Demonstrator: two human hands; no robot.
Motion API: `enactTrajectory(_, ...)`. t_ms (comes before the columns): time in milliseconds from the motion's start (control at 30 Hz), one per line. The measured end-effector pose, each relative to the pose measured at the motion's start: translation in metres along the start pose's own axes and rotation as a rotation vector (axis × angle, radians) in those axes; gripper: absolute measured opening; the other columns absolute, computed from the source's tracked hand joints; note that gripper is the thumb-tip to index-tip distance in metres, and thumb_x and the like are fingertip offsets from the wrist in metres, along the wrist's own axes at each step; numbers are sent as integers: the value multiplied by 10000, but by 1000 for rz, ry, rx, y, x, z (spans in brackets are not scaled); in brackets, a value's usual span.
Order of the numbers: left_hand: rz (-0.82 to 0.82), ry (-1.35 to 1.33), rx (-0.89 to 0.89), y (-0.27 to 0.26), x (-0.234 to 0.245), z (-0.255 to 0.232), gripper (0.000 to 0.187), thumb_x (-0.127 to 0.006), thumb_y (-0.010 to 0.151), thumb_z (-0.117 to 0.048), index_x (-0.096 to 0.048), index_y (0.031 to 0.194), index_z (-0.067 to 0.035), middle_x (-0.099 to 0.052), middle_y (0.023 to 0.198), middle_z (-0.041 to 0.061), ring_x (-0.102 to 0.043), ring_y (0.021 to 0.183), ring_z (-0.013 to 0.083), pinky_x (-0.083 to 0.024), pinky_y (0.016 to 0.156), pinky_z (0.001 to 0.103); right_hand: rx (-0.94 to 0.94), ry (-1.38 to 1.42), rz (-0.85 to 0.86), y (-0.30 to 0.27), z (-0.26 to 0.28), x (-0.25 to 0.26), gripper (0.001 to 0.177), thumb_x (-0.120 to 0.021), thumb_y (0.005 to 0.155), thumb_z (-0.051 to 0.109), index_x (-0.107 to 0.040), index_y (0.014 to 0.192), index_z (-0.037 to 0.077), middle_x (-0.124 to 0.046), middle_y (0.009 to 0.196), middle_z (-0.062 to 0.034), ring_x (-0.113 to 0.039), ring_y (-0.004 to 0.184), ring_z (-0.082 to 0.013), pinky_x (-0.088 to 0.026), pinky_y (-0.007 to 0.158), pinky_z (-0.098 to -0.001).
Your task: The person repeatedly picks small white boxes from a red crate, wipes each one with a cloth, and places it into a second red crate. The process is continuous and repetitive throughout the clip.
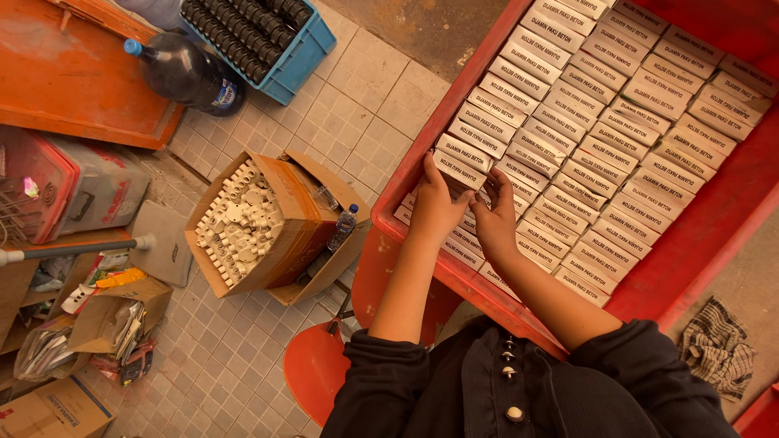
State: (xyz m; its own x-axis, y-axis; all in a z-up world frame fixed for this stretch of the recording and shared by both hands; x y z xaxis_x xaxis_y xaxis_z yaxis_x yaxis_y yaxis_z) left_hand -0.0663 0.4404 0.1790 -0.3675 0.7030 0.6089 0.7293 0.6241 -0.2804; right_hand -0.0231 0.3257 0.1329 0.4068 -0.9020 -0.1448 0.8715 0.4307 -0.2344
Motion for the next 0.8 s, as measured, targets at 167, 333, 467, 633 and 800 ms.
enactTrajectory(167, -27, -32, -18, -11, 1, -5, 994, -727, 776, -176, -71, 1492, 39, -458, 1307, 378, -533, 1172, 514, -487, 945, 552, -87, 7, -4, -3, 4, 3, 730, -505, 797, -127, -313, 1466, 92, -376, 1359, -199, -360, 1350, -344, -409, 1064, -443)
enactTrajectory(333, -47, 0, -40, -16, 8, -15, 989, -703, 795, -113, -36, 1513, 12, -496, 1257, 382, -545, 1152, 520, -493, 918, 572, -124, 47, 15, -5, 10, -1, 794, -462, 762, -158, -282, 1494, 93, -360, 1371, -222, -365, 1355, -352, -430, 1037, -418)
enactTrajectory(467, -61, 26, -45, -14, 5, -11, 1012, -723, 783, -122, -40, 1522, -12, -530, 1223, 364, -558, 1143, 507, -507, 896, 569, -139, 60, 19, -5, 8, -1, 815, -453, 754, -163, -261, 1506, 86, -348, 1380, -239, -369, 1355, -366, -433, 1029, -417)
enactTrajectory(633, -86, 31, -47, -19, 7, -12, 1022, -735, 768, -124, -57, 1525, -16, -522, 1255, 348, -552, 1162, 491, -509, 906, 555, -144, 65, 20, -8, 15, -5, 821, -427, 745, -160, -247, 1511, 75, -346, 1378, -240, -373, 1345, -365, -447, 1015, -395)
enactTrajectory(800, -106, 53, -52, -19, 6, -10, 1030, -749, 752, -111, -73, 1523, -12, -525, 1255, 343, -557, 1158, 485, -514, 904, 555, -142, 53, 28, -8, 17, -6, 825, -437, 748, -151, -239, 1516, 73, -322, 1376, -258, -352, 1351, -392, -436, 1033, -421)
Point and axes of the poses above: each hand's wrist, its own y-axis towards the middle knuckle, its own x-axis out of the back of the hand, z = x × y, the point moved 3 cm from there along y, towards the middle knuckle
